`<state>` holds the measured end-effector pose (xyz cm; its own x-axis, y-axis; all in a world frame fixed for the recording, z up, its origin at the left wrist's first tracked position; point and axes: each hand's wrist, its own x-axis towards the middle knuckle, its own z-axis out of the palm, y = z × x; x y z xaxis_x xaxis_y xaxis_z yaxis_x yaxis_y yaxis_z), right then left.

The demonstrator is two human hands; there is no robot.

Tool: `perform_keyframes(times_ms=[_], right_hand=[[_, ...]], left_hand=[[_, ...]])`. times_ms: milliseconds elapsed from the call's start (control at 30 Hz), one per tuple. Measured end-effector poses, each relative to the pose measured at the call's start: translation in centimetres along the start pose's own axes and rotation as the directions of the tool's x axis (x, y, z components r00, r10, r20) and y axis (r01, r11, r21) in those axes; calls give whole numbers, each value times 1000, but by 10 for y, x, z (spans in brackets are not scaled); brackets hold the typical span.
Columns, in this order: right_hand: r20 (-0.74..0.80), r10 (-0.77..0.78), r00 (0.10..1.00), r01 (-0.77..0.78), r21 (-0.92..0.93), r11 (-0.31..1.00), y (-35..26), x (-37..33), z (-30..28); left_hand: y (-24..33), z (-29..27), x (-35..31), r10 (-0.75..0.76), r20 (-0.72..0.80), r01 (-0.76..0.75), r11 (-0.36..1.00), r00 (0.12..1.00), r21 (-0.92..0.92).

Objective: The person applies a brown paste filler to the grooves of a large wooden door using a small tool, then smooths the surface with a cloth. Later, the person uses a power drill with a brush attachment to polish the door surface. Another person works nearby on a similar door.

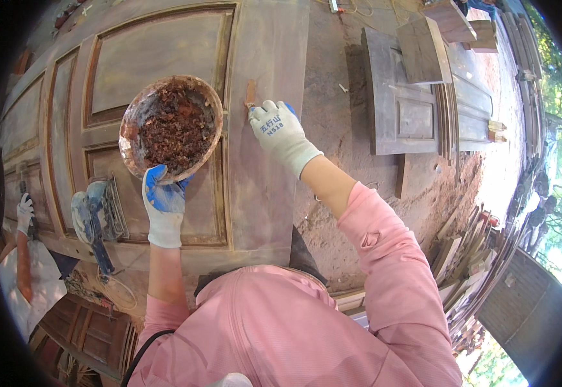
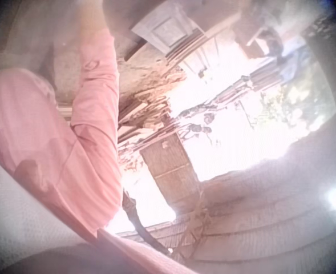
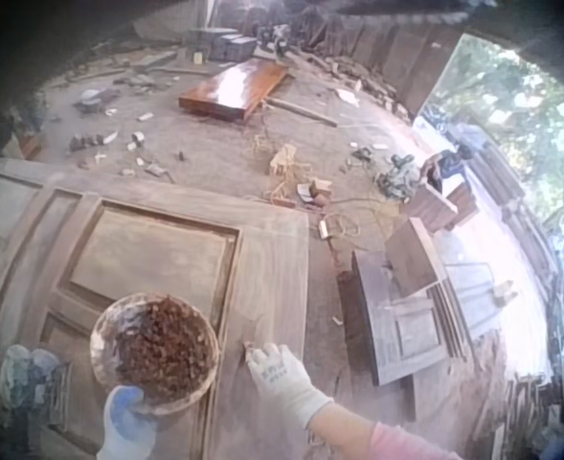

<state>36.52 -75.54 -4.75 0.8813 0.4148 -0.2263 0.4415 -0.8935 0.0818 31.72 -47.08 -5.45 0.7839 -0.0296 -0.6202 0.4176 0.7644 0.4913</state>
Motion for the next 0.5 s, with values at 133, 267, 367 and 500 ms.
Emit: perform_keyframes(times_ms=[133,267,367,500], right_hand=[[67,-20,998,18,24,1000,-9,-7,-7],[79,-16,997,13,35,999,-10,-13,-9],[-11,34,999,-34,41,999,-5,-20,-16],[-223,377,899,-238,473,848,27,-46,1]], left_hand=[[-2,0,5,25,5,-25,1000,1000,-12],[-2,9,7,43,46,-43,999,998,3],[0,15,-1,44,0,-44,999,999,5],[6,40,-17,73,-8,-73,995,997,68]])
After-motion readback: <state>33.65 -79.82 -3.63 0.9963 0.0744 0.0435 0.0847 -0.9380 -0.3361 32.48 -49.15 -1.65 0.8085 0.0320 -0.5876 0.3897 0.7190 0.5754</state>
